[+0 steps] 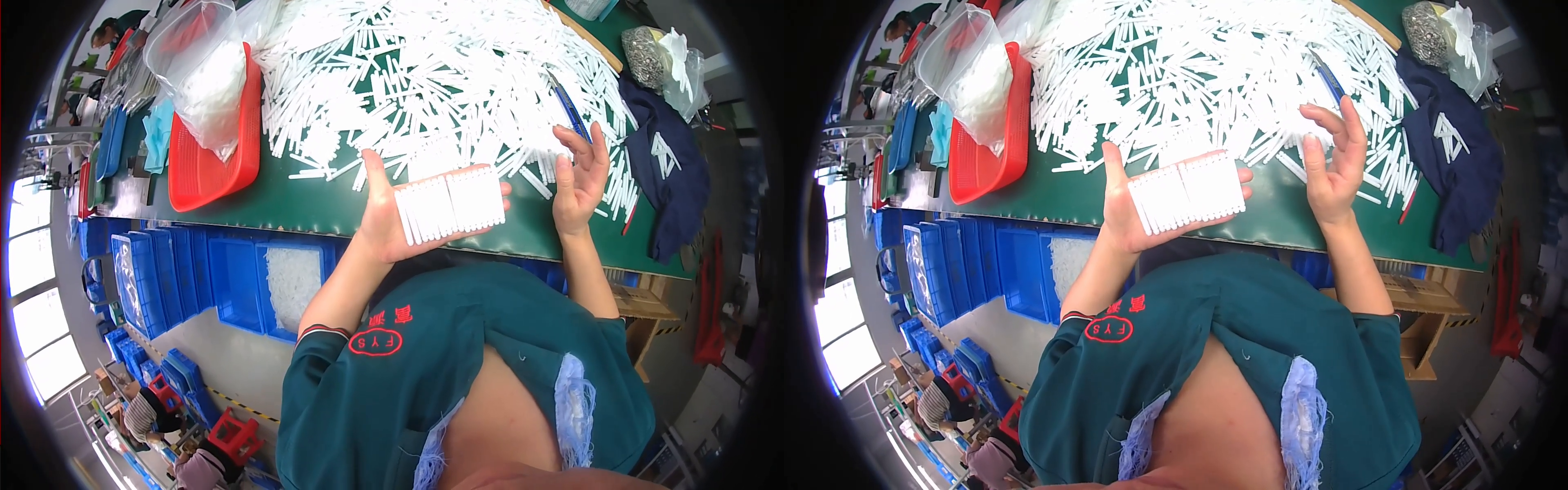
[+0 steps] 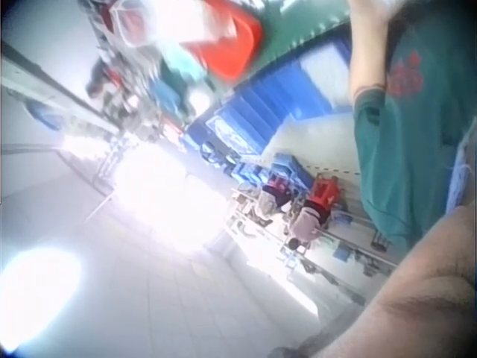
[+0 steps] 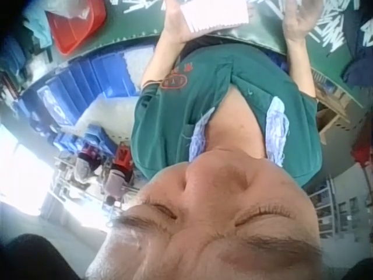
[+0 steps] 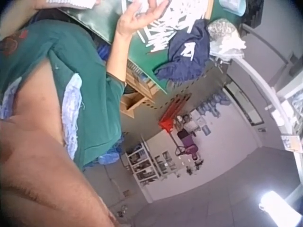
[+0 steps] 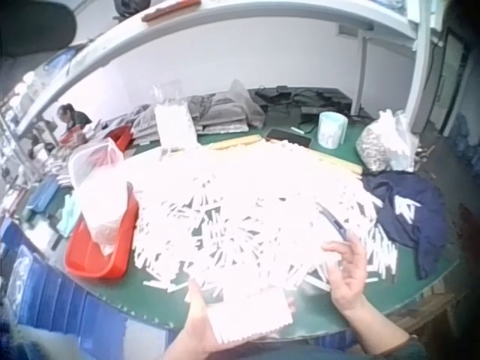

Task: The person sorts small white plastic sticks by hand, bundling them at a workbench.

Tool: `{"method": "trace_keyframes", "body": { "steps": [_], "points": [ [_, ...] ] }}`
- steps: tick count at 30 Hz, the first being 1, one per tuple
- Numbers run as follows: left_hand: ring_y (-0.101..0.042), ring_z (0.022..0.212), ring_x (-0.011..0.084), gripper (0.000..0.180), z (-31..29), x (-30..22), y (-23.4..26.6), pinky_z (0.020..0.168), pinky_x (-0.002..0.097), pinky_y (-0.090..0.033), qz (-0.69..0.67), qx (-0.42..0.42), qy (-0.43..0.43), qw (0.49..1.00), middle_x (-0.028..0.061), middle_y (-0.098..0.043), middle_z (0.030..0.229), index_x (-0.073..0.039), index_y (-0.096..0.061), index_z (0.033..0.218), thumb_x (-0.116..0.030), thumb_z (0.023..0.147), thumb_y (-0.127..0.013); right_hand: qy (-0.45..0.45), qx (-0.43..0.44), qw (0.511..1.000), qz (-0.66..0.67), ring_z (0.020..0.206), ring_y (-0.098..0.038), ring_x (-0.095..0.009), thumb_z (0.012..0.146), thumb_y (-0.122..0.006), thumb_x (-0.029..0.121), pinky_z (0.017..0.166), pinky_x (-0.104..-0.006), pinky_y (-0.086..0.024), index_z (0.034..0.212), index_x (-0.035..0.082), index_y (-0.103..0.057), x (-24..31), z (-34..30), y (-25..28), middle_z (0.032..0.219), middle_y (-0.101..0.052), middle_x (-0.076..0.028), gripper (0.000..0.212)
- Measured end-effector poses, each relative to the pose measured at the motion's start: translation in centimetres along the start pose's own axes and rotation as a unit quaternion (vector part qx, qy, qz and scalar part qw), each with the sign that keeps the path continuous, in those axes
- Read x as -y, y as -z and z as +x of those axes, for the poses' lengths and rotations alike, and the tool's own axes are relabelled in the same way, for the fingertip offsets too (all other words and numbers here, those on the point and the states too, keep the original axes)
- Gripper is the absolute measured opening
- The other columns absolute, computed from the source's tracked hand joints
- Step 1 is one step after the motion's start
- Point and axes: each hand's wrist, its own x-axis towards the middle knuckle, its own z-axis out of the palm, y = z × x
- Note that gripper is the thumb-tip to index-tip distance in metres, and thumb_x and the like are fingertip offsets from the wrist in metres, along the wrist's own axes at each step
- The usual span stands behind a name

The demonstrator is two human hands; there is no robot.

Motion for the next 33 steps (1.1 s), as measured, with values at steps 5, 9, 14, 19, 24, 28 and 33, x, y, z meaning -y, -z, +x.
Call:
{"method": "trace_keyframes", "body": {
  "steps": [5, 9, 14, 19, 24, 28, 33],
  "points": [
    [-0.017, 0.132, 0.0489, 0.127, 0.1, 0.09, 0.85, 0.106, 0.0538, -0.021, -0.018, 0.045, 0.0, 0.999, 0.0337, -0.012, 0.143, 0.004, -0.015, 0.141, -0.092, 0.059, -0.025, -0.012, 0.002, 1.0, 0.002, 0.108, -0.053, -0.023, 0.087, -0.051, 0.0, 0.097, -0.0354, -0.037, 0.137, -0.001, -0.025, -0.05, -0.03, -0.07, 0.111, -0.057, -0.018, 0.056],
    [-0.017, 0.132, 0.0492, 0.126, 0.08, 0.15, 0.92, 0.106, 0.0539, -0.021, -0.026, 0.048, -0.004, 0.998, 0.034, -0.012, 0.143, 0.004, -0.015, 0.141, -0.092, 0.059, -0.025, -0.011, 0.003, 1.0, 0.003, 0.107, -0.053, -0.023, 0.087, -0.051, 0.0, 0.096, -0.0351, -0.037, 0.137, -0.001, -0.025, -0.05, -0.09, -0.05, 0.111, -0.057, -0.018, 0.056],
    [-0.018, 0.131, 0.0496, 0.126, 0.11, 0.16, 0.82, 0.106, 0.054, -0.021, -0.027, 0.051, -0.006, 0.998, 0.0341, -0.012, 0.143, 0.004, -0.015, 0.141, -0.092, 0.059, -0.025, -0.021, 0.0, 1.0, -0.001, 0.107, -0.053, -0.022, 0.087, -0.051, 0.001, 0.094, -0.0342, -0.037, 0.137, -0.001, -0.025, 0.04, -0.03, -0.03, 0.111, -0.057, -0.018, 0.056],
    [-0.017, 0.132, 0.0497, 0.126, 0.19, 0.09, 0.64, 0.106, 0.054, -0.021, -0.032, 0.046, -0.004, 0.998, 0.0338, -0.012, 0.143, 0.004, -0.015, 0.141, -0.092, 0.059, -0.024, -0.036, -0.013, 0.999, 0.018, 0.106, -0.054, -0.021, 0.088, -0.051, 0.003, 0.095, -0.0339, -0.037, 0.136, -0.001, -0.026, -0.12, 0.05, 0.03, 0.111, -0.057, -0.017, 0.055],
    [-0.016, 0.132, 0.0494, 0.125, 0.01, -0.03, 0.35, 0.107, 0.0534, -0.021, -0.033, 0.032, -0.003, 0.999, 0.0335, -0.012, 0.143, 0.003, -0.014, 0.141, -0.092, 0.06, -0.023, -0.034, -0.015, 0.999, 0.015, 0.106, -0.054, -0.02, 0.088, -0.052, 0.003, 0.093, -0.0331, -0.038, 0.136, -0.001, -0.027, -0.3, 0.02, 0.02, 0.111, -0.058, -0.017, 0.055],
    [-0.015, 0.132, 0.0489, 0.125, -0.09, -0.08, 0.47, 0.107, 0.0531, -0.02, -0.039, 0.03, -0.004, 0.999, 0.0333, -0.011, 0.143, 0.003, -0.013, 0.141, -0.092, 0.06, -0.024, -0.034, -0.019, 0.999, 0.021, 0.105, -0.054, -0.02, 0.087, -0.052, 0.003, 0.092, -0.0324, -0.038, 0.136, -0.001, -0.027, -0.33, 0.0, -0.05, 0.11, -0.058, -0.016, 0.055],
    [-0.015, 0.133, 0.0488, 0.125, -0.12, -0.04, 0.33, 0.107, 0.0551, -0.017, -0.043, 0.016, -0.008, 0.999, 0.0332, -0.01, 0.144, 0.003, -0.013, 0.141, -0.091, 0.06, -0.025, -0.04, -0.016, 0.999, 0.019, 0.104, -0.054, -0.019, 0.087, -0.052, 0.003, 0.092, -0.0321, -0.038, 0.136, -0.001, -0.027, -0.18, -0.04, -0.04, 0.109, -0.059, -0.016, 0.055]
  ]
}}
